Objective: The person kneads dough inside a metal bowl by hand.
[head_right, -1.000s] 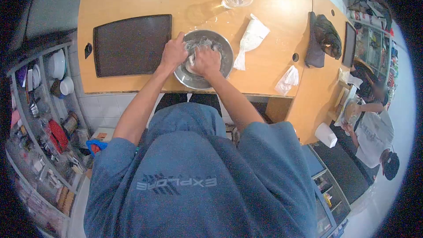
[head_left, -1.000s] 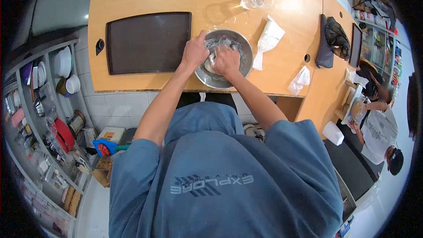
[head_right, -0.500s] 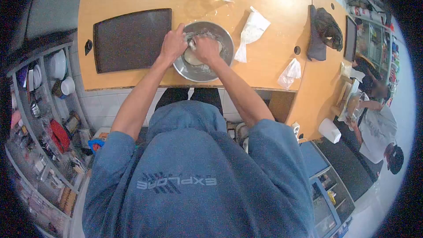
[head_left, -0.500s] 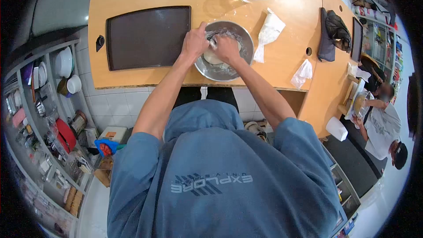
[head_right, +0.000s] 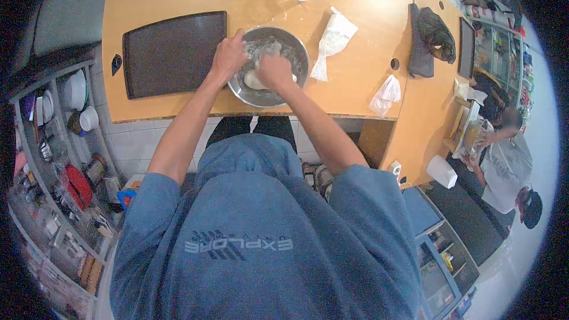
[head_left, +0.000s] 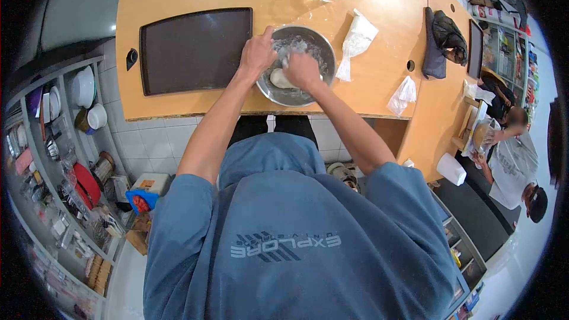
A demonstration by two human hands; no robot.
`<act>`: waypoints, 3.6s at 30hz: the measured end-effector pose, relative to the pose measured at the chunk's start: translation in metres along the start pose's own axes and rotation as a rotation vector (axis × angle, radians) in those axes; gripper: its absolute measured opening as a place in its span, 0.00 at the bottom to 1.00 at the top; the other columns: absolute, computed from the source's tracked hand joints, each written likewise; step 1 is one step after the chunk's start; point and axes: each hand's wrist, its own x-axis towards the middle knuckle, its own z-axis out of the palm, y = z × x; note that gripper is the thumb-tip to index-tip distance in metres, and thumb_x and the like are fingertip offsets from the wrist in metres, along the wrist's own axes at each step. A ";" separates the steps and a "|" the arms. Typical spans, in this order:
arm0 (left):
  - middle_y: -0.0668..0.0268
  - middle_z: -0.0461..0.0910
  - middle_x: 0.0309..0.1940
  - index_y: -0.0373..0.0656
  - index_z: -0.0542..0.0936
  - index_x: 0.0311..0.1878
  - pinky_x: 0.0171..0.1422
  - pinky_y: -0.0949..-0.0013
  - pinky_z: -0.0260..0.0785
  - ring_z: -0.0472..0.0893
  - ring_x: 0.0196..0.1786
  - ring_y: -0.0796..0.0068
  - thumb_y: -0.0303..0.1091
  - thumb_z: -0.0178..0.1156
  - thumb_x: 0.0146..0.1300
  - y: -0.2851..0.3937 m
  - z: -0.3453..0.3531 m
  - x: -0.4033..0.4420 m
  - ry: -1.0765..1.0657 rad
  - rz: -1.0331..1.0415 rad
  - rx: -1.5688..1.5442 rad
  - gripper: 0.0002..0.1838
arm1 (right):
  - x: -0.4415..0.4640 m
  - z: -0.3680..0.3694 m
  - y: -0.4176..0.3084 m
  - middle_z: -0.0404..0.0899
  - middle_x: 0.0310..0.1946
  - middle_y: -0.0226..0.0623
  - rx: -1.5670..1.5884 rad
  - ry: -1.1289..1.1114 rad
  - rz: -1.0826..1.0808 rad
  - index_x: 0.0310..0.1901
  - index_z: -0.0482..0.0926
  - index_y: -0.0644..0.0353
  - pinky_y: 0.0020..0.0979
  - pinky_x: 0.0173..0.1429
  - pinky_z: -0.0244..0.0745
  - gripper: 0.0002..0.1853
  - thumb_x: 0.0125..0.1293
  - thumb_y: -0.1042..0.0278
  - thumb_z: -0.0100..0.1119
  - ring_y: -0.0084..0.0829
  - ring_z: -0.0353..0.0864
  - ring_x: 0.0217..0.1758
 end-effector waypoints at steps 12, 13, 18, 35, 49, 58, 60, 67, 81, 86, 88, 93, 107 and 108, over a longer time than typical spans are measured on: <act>0.38 0.81 0.30 0.38 0.72 0.49 0.43 0.36 0.73 0.82 0.40 0.31 0.28 0.60 0.65 0.007 -0.005 0.000 -0.016 -0.063 -0.047 0.12 | -0.016 0.028 -0.008 0.86 0.42 0.51 -0.048 0.117 -0.103 0.45 0.85 0.59 0.48 0.49 0.82 0.17 0.58 0.58 0.61 0.49 0.87 0.43; 0.37 0.81 0.30 0.39 0.72 0.49 0.43 0.36 0.73 0.82 0.40 0.31 0.29 0.59 0.65 0.007 -0.005 0.000 -0.018 -0.074 -0.057 0.11 | -0.015 0.030 -0.009 0.86 0.41 0.50 -0.063 0.169 -0.113 0.45 0.85 0.59 0.47 0.49 0.82 0.17 0.58 0.58 0.62 0.49 0.88 0.42; 0.36 0.80 0.27 0.38 0.72 0.48 0.40 0.36 0.72 0.81 0.37 0.30 0.29 0.59 0.66 0.004 -0.006 0.002 -0.036 -0.030 -0.065 0.11 | 0.012 0.022 -0.001 0.88 0.36 0.49 -0.057 -0.007 -0.104 0.42 0.86 0.57 0.49 0.46 0.83 0.17 0.57 0.55 0.62 0.48 0.89 0.39; 0.37 0.81 0.28 0.35 0.72 0.47 0.41 0.38 0.74 0.83 0.37 0.33 0.24 0.59 0.61 0.000 -0.002 -0.002 -0.002 -0.033 -0.057 0.12 | 0.024 -0.002 0.001 0.86 0.33 0.54 -0.003 -0.042 -0.055 0.38 0.88 0.59 0.52 0.46 0.82 0.17 0.59 0.52 0.66 0.53 0.88 0.38; 0.37 0.81 0.29 0.39 0.73 0.48 0.42 0.37 0.74 0.82 0.40 0.30 0.29 0.59 0.67 -0.010 -0.013 0.004 0.055 0.004 -0.044 0.09 | -0.012 -0.007 -0.007 0.84 0.41 0.59 0.226 0.053 -0.258 0.49 0.82 0.65 0.54 0.54 0.79 0.19 0.63 0.61 0.60 0.58 0.84 0.46; 0.41 0.84 0.32 0.38 0.73 0.50 0.44 0.40 0.77 0.84 0.41 0.35 0.26 0.62 0.58 0.001 -0.005 0.002 -0.050 0.015 0.002 0.16 | -0.021 -0.022 -0.003 0.83 0.37 0.62 0.084 -0.145 -0.020 0.54 0.81 0.65 0.56 0.51 0.79 0.22 0.63 0.59 0.61 0.56 0.85 0.45; 0.42 0.84 0.35 0.39 0.73 0.51 0.44 0.41 0.77 0.85 0.42 0.36 0.26 0.61 0.58 0.003 -0.004 0.004 -0.056 -0.026 0.017 0.17 | -0.012 -0.011 0.009 0.83 0.42 0.63 0.028 -0.119 -0.160 0.58 0.78 0.64 0.56 0.54 0.78 0.24 0.64 0.60 0.61 0.56 0.85 0.49; 0.40 0.82 0.27 0.41 0.72 0.53 0.37 0.40 0.76 0.84 0.36 0.35 0.28 0.62 0.63 -0.008 0.005 0.010 0.016 0.105 0.006 0.16 | -0.016 -0.028 0.009 0.82 0.51 0.60 0.085 -0.409 -0.228 0.62 0.76 0.62 0.54 0.61 0.76 0.29 0.56 0.66 0.62 0.59 0.83 0.54; 0.38 0.81 0.27 0.37 0.73 0.51 0.40 0.38 0.76 0.83 0.38 0.32 0.29 0.61 0.65 -0.010 0.001 -0.005 0.026 -0.005 -0.003 0.14 | -0.010 -0.044 0.028 0.80 0.54 0.40 1.548 0.012 0.173 0.67 0.71 0.63 0.35 0.56 0.84 0.29 0.63 0.75 0.63 0.32 0.84 0.52; 0.38 0.82 0.29 0.38 0.73 0.48 0.41 0.38 0.77 0.83 0.38 0.32 0.30 0.61 0.66 -0.006 0.001 0.000 0.006 -0.019 0.024 0.11 | -0.016 -0.031 0.033 0.76 0.60 0.43 1.824 -0.108 0.195 0.68 0.67 0.64 0.43 0.66 0.80 0.28 0.66 0.78 0.59 0.37 0.79 0.63; 0.38 0.82 0.28 0.38 0.73 0.49 0.41 0.39 0.77 0.83 0.38 0.33 0.30 0.61 0.66 -0.007 0.000 -0.001 0.003 -0.033 0.026 0.11 | -0.022 -0.022 0.029 0.77 0.58 0.45 1.858 -0.084 0.240 0.69 0.67 0.65 0.40 0.65 0.80 0.30 0.65 0.80 0.59 0.36 0.79 0.63; 0.38 0.82 0.28 0.38 0.74 0.49 0.41 0.40 0.76 0.83 0.37 0.33 0.28 0.59 0.65 -0.009 0.001 -0.003 -0.014 0.015 0.013 0.11 | -0.016 -0.017 0.047 0.75 0.55 0.41 1.369 -0.238 0.199 0.61 0.66 0.63 0.37 0.67 0.74 0.34 0.53 0.79 0.70 0.35 0.77 0.60; 0.38 0.81 0.28 0.37 0.73 0.51 0.43 0.40 0.78 0.84 0.38 0.35 0.28 0.61 0.63 -0.007 -0.008 -0.006 -0.031 0.062 -0.002 0.14 | -0.002 -0.018 0.053 0.86 0.49 0.49 0.731 -0.182 -0.141 0.60 0.82 0.60 0.41 0.63 0.77 0.30 0.50 0.79 0.64 0.45 0.85 0.54; 0.38 0.81 0.28 0.37 0.73 0.51 0.43 0.40 0.78 0.84 0.38 0.35 0.28 0.61 0.63 -0.007 -0.008 -0.007 -0.025 0.053 0.002 0.14 | -0.003 -0.018 0.051 0.85 0.51 0.53 0.534 -0.090 -0.238 0.61 0.81 0.58 0.43 0.64 0.76 0.31 0.50 0.78 0.64 0.48 0.84 0.56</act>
